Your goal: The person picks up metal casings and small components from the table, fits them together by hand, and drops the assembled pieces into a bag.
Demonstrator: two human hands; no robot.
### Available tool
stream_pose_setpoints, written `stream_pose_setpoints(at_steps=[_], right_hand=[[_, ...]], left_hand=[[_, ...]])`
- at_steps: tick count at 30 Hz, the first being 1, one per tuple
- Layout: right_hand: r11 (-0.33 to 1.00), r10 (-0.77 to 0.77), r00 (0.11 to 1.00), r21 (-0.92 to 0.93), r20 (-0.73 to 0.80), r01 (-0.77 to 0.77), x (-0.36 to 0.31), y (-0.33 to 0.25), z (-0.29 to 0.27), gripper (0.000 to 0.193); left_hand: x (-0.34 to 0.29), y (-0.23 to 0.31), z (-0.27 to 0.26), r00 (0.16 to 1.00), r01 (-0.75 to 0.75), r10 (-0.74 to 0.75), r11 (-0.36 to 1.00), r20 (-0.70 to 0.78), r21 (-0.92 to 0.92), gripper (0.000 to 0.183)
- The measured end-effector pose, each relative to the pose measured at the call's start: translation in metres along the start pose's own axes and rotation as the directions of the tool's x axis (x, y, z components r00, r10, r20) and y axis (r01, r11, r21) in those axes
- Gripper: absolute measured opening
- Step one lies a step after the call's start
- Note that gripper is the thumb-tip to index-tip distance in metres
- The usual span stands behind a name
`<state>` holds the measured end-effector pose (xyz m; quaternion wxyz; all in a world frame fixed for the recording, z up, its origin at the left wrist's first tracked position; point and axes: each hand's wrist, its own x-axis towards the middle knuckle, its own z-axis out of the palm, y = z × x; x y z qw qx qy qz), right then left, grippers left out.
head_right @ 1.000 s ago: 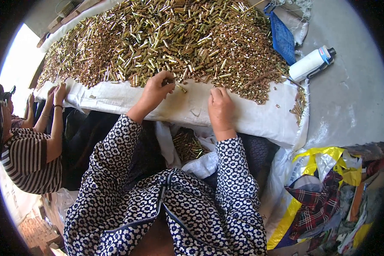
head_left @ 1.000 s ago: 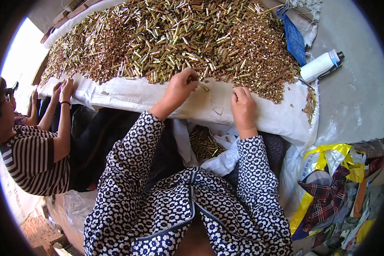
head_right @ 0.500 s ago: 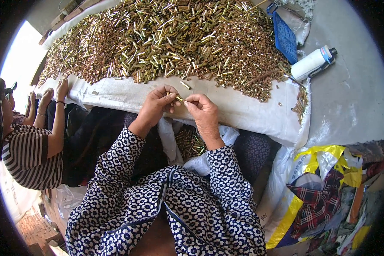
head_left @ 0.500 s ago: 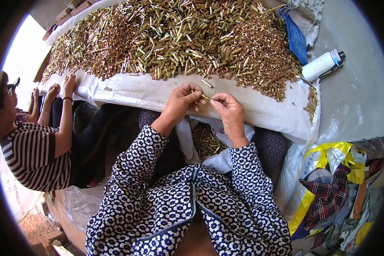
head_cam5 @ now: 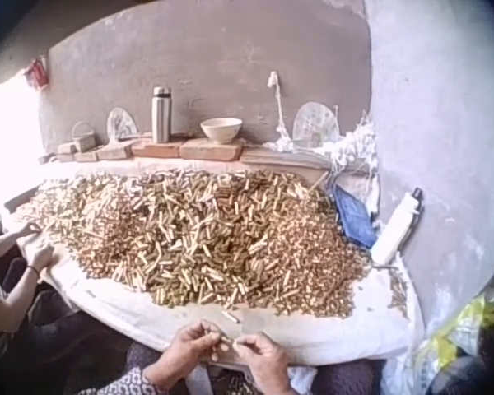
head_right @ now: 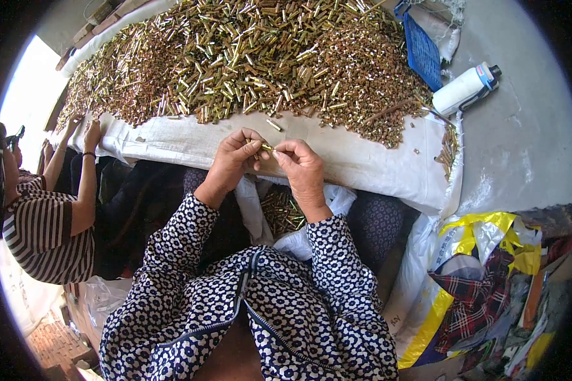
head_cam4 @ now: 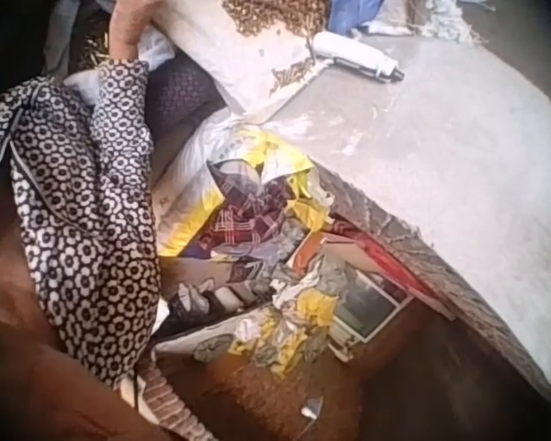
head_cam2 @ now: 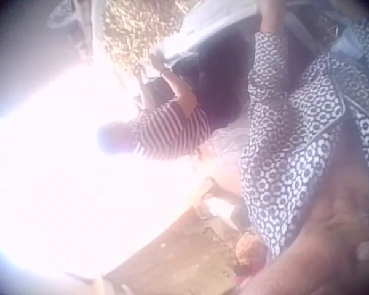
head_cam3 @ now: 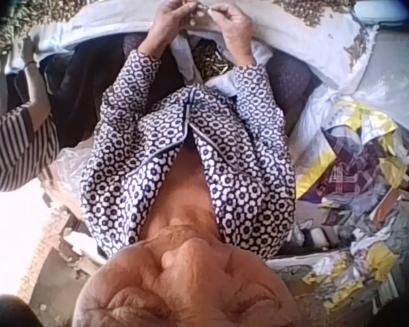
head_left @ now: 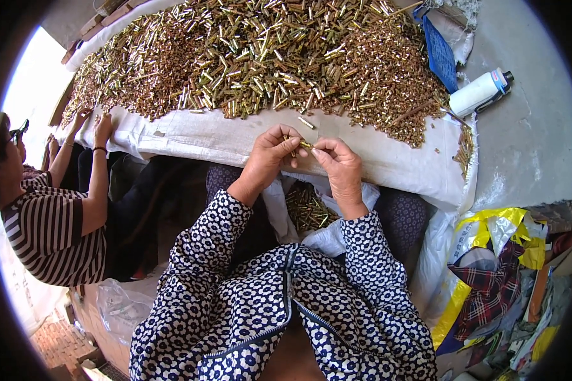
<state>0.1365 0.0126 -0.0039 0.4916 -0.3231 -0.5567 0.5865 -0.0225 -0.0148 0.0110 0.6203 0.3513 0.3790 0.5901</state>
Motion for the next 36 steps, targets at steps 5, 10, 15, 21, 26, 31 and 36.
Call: stream_pose_setpoints(at_steps=[5, 10, 15, 21, 26, 31, 36], right_hand=[[1.0, -0.029, 1.0, 0.008, -0.011, 0.029, 0.0, -0.005, 0.0, 0.008], [0.927, 0.092, 0.996, 0.365, 0.002, -0.086, -0.001, -0.003, -0.003, 0.01], [0.875, 0.126, 0.992, 0.47, 0.015, -0.118, -0.002, -0.004, -0.004, 0.011], [0.969, 0.082, 0.997, 0.236, -0.01, -0.077, -0.004, -0.01, -0.004, 0.01], [0.989, 0.014, 1.0, 0.146, -0.021, -0.01, -0.005, -0.013, -0.003, 0.008], [0.886, 0.118, 0.993, 0.449, 0.018, -0.114, -0.006, -0.007, -0.006, 0.007], [0.989, -0.127, 0.992, -0.073, -0.02, 0.126, -0.008, -0.014, -0.006, 0.008]], left_hand=[[0.001, 0.0, 0.002, 1.0, -0.017, 0.017, 0.999, 0.003, 0.051, 0.009], [0.001, -0.003, 0.004, 0.999, -0.029, 0.028, 0.999, 0.026, 0.034, 0.009], [-0.001, -0.002, 0.01, 0.999, -0.041, 0.041, 0.999, 0.031, -0.002, 0.009], [-0.001, -0.006, 0.008, 0.998, -0.054, 0.055, 0.998, 0.033, -0.011, 0.01], [-0.001, -0.006, 0.011, 0.996, -0.078, 0.078, 0.997, 0.043, 0.001, 0.01], [-0.003, -0.009, 0.011, 0.997, -0.06, 0.06, 0.998, 0.048, -0.007, 0.01], [-0.003, -0.005, 0.011, 0.982, -0.175, 0.16, 0.972, 0.103, 0.155, 0.011]])
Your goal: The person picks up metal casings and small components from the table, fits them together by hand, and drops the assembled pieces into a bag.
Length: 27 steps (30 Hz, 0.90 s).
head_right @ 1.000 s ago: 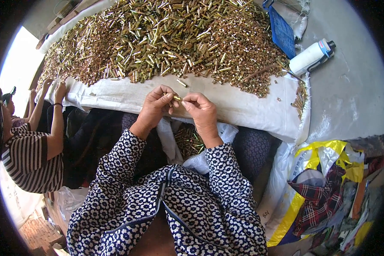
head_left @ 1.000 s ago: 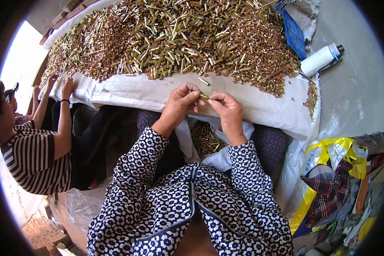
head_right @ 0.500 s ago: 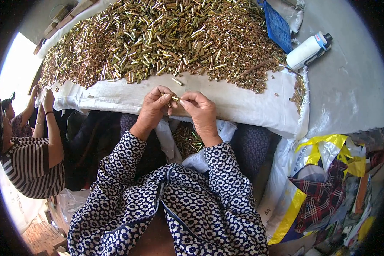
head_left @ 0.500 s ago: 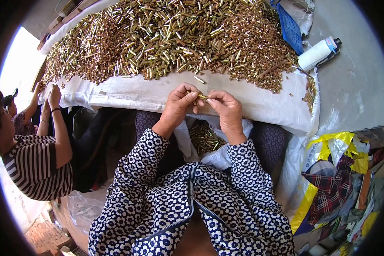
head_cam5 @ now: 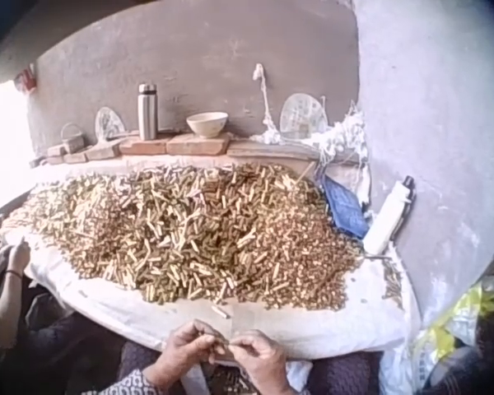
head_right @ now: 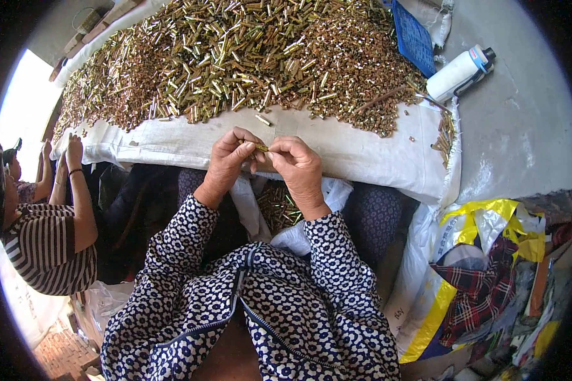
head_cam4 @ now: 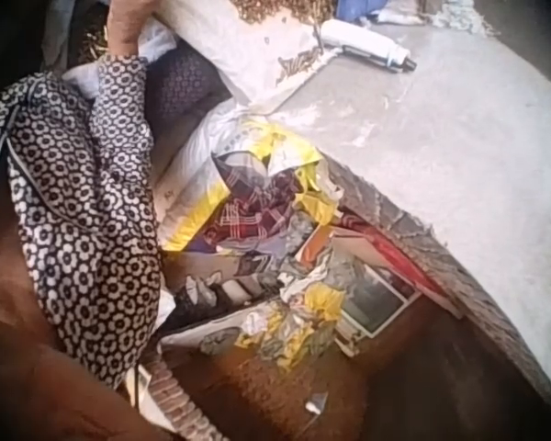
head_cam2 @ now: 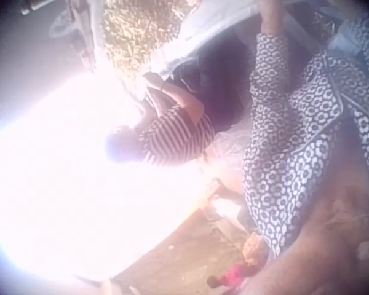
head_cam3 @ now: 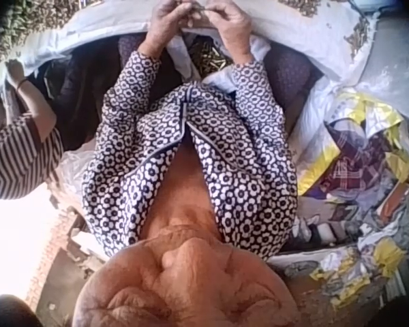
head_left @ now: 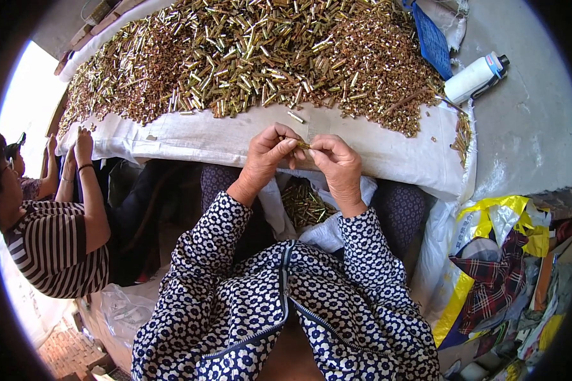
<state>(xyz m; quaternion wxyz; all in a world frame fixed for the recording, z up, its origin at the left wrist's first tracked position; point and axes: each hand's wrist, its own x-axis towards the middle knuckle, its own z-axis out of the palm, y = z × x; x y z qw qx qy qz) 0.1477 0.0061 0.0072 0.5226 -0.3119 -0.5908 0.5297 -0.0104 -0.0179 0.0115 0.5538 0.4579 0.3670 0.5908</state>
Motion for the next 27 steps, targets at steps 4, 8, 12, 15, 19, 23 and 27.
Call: stream_pose_setpoints(at_steps=[4, 8, 12, 15, 19, 23, 27], right_hand=[[0.989, -0.092, 0.995, -0.12, -0.029, 0.088, 0.003, 0.004, -0.002, 0.007], [0.742, -0.134, 0.978, -0.638, 0.162, 0.208, 0.009, 0.015, -0.011, 0.011], [0.617, -0.122, 0.989, -0.774, 0.086, 0.143, 0.023, 0.003, -0.024, 0.012], [0.469, -0.181, 0.983, -0.877, 0.017, 0.101, 0.045, 0.007, -0.038, 0.013], [0.26, -0.278, 0.959, -0.957, 0.05, 0.125, 0.054, 0.018, -0.049, 0.02], [0.189, -0.221, 0.972, -0.975, 0.074, 0.117, 0.053, 0.019, -0.052, 0.017], [0.155, -0.192, 0.978, -0.982, 0.076, 0.107, 0.056, 0.017, -0.044, 0.013]], left_hand=[[0.006, -0.002, 0.001, 1.0, 0.002, -0.002, 0.997, 0.008, 0.081, 0.012], [0.009, -0.011, 0.009, 0.967, -0.254, 0.145, 0.557, 0.209, 0.791, 0.011], [0.009, -0.011, 0.023, 0.94, -0.338, 0.171, 0.345, 0.296, 0.876, 0.007], [0.01, -0.005, 0.032, 0.929, -0.368, 0.14, 0.255, 0.343, 0.894, 0.01], [0.0, -0.007, 0.027, 0.942, -0.335, 0.16, 0.401, 0.295, 0.852, 0.012], [-0.008, 0.017, 0.027, 0.935, -0.281, 0.011, 0.633, 0.354, 0.721, 0.02], [0.025, 0.005, -0.001, 0.963, -0.244, 0.189, 0.307, 0.192, 0.92, 0.014]])
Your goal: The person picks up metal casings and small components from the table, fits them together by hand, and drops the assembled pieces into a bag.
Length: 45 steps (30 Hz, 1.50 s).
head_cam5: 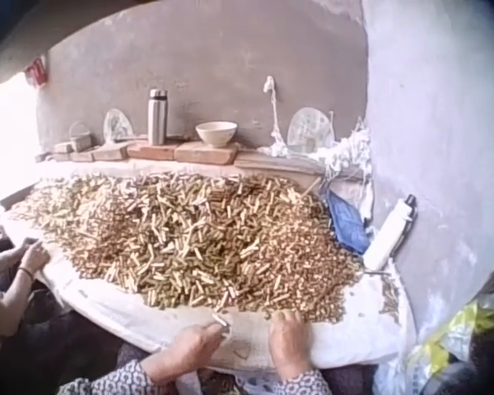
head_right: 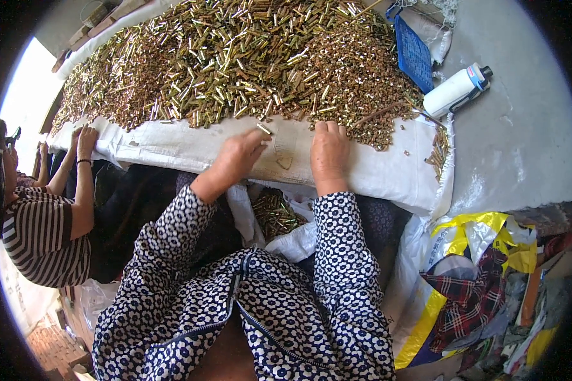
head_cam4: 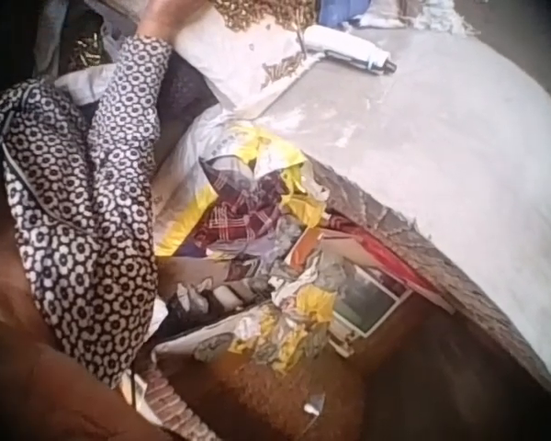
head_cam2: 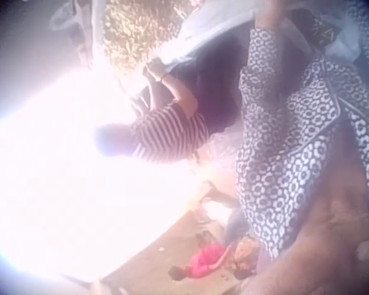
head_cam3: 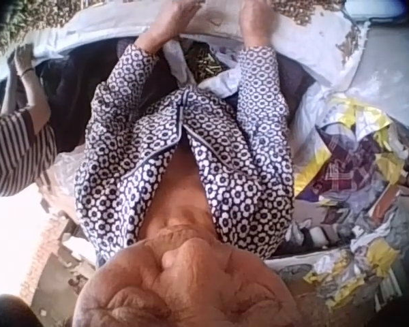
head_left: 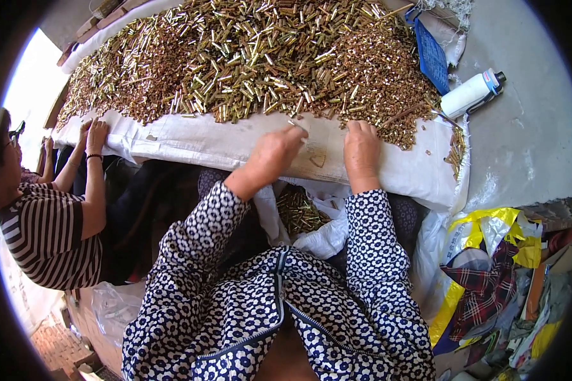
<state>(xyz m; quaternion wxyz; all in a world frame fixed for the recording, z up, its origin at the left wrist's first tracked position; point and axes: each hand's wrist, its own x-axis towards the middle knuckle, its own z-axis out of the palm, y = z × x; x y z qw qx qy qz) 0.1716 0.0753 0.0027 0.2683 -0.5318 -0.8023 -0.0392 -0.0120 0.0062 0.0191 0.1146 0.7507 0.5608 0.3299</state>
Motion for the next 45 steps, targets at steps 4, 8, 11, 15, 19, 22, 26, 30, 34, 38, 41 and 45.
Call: stream_pose_setpoints(at_steps=[4, 8, 11, 15, 19, 22, 26, 30, 34, 38, 41, 45], right_hand=[[1.0, -0.012, 0.999, 0.024, -0.029, 0.013, 0.001, 0.003, 0.001, 0.008], [0.918, 0.005, 0.991, 0.393, -0.132, 0.048, -0.007, -0.007, 0.0, 0.01], [0.574, 0.118, 0.987, 0.803, 0.11, -0.159, -0.017, -0.026, -0.015, 0.009], [0.315, 0.074, 0.972, 0.92, 0.223, -0.235, -0.029, -0.046, -0.015, 0.007], [0.092, 0.075, 0.92, 0.916, 0.385, -0.391, -0.038, -0.054, -0.015, 0.011], [0.046, 0.08, 0.915, 0.916, 0.395, -0.399, -0.042, -0.055, -0.014, 0.013], [-0.064, 0.076, 0.914, 0.917, 0.399, -0.395, -0.045, -0.057, -0.015, 0.014], [-0.055, 0.079, 0.919, 0.922, 0.387, -0.384, -0.046, -0.057, -0.011, 0.013], [0.058, 0.098, 0.923, 0.923, 0.373, -0.379, -0.049, -0.057, -0.009, 0.01], [0.266, 0.114, 0.986, 0.953, 0.12, -0.147, -0.047, -0.059, -0.009, 0.006], [0.48, 0.065, 0.995, 0.871, 0.081, -0.103, -0.045, -0.053, -0.008, 0.008], [0.835, -0.073, 0.993, 0.551, 0.093, 0.01, -0.041, -0.051, -0.008, 0.011]], left_hand=[[0.028, -0.014, 0.001, 0.995, -0.081, 0.062, 0.953, 0.077, 0.29, 0.015], [0.02, -0.027, 0.007, 0.994, -0.099, 0.107, 0.974, -0.028, 0.202, 0.018], [0.009, -0.018, 0.008, 0.978, 0.138, -0.193, 0.89, -0.085, -0.435, 0.015], [-0.007, -0.005, -0.004, 0.898, 0.343, -0.401, 0.375, 0.182, -0.861, 0.013], [-0.016, -0.001, -0.007, 0.855, 0.401, -0.435, 0.21, 0.282, -0.892, 0.012], [-0.02, 0.001, -0.008, 0.858, 0.385, -0.424, 0.157, 0.29, -0.91, 0.011], [-0.024, 0.001, -0.004, 0.861, 0.341, -0.432, 0.094, 0.27, -0.936, 0.011], [-0.025, -0.001, -0.002, 0.862, 0.339, -0.415, 0.046, 0.29, -0.94, 0.01], [-0.027, -0.001, 0.0, 0.871, 0.319, -0.403, 0.026, 0.282, -0.947, 0.009], [-0.026, 0.003, 0.003, 0.875, 0.302, -0.416, 0.068, 0.248, -0.951, 0.01], [-0.022, 0.004, 0.008, 0.879, 0.31, -0.437, 0.214, 0.193, -0.926, 0.01], [-0.022, 0.006, 0.019, 0.99, 0.131, -0.142, 0.947, -0.018, -0.294, 0.011]])
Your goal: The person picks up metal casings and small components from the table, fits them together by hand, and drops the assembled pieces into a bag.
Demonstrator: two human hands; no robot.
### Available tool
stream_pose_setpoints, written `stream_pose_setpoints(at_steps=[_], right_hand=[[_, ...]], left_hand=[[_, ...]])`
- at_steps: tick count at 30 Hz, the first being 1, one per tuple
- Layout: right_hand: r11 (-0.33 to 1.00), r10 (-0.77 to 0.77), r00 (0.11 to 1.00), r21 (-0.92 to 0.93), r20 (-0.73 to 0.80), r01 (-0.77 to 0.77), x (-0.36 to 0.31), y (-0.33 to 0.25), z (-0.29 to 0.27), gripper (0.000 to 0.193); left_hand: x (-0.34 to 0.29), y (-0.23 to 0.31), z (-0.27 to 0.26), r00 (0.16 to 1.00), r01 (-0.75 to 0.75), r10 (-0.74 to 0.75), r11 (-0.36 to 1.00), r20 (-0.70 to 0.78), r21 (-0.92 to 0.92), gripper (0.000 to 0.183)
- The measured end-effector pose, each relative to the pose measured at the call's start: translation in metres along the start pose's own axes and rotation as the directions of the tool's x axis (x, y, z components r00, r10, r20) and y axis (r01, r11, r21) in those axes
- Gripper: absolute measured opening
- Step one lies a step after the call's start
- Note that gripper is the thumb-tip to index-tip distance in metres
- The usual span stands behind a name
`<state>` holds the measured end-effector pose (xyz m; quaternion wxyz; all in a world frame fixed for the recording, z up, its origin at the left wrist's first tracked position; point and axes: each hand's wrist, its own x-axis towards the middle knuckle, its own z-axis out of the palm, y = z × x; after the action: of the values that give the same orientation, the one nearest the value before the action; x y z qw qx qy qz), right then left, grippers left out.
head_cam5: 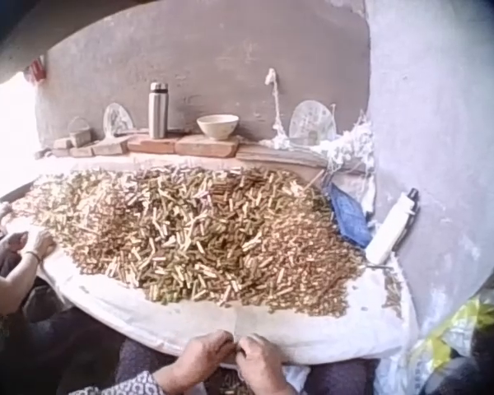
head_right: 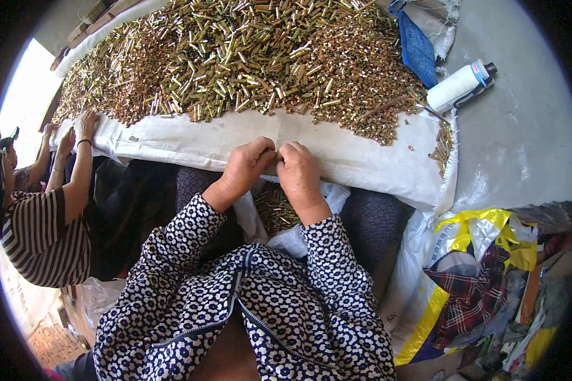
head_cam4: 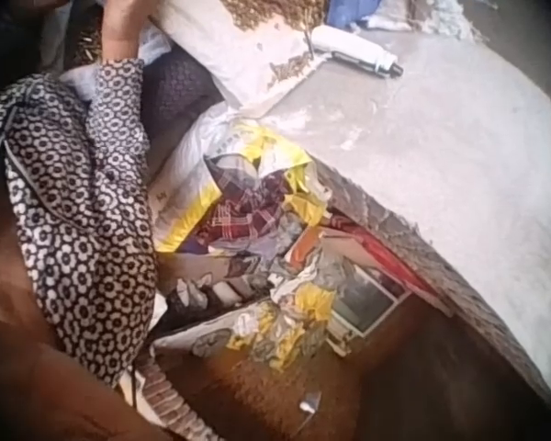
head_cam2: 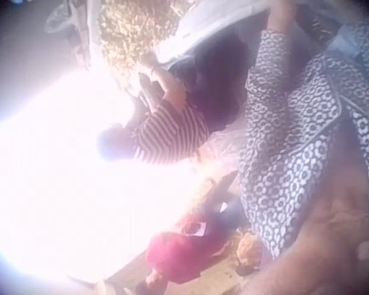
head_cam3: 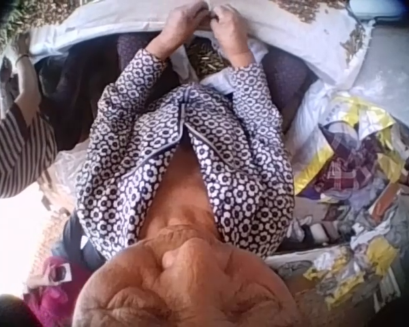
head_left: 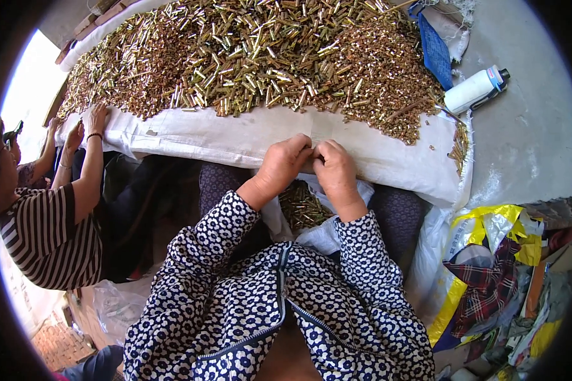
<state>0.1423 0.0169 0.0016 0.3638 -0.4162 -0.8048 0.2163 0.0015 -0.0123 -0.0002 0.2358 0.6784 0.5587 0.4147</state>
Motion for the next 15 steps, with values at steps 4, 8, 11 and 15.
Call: stream_pose_setpoints(at_steps=[4, 8, 11, 15], right_hand=[[0.991, 0.007, 0.997, -0.135, -0.073, -0.016, 0.011, 0.013, -0.016, 0.013], [0.961, 0.03, 0.983, -0.264, -0.181, -0.078, 0.029, 0.038, -0.023, 0.016], [0.906, -0.01, 0.981, -0.416, -0.193, -0.072, 0.036, 0.042, -0.021, 0.016], [0.874, -0.032, 0.996, -0.485, -0.086, -0.014, 0.042, 0.04, -0.014, 0.013]], left_hand=[[0.001, 0.013, 0.007, 0.983, -0.183, 0.181, 0.93, 0.037, 0.318, 0.012], [0.002, 0.013, 0.008, 0.98, -0.195, 0.197, 0.941, 0.019, 0.278, 0.01], [0.005, 0.007, 0.003, 0.993, -0.073, 0.071, 0.997, -0.093, -0.016, 0.007], [0.03, -0.013, -0.028, 0.966, 0.077, -0.116, 0.983, -0.232, -0.168, 0.007]])
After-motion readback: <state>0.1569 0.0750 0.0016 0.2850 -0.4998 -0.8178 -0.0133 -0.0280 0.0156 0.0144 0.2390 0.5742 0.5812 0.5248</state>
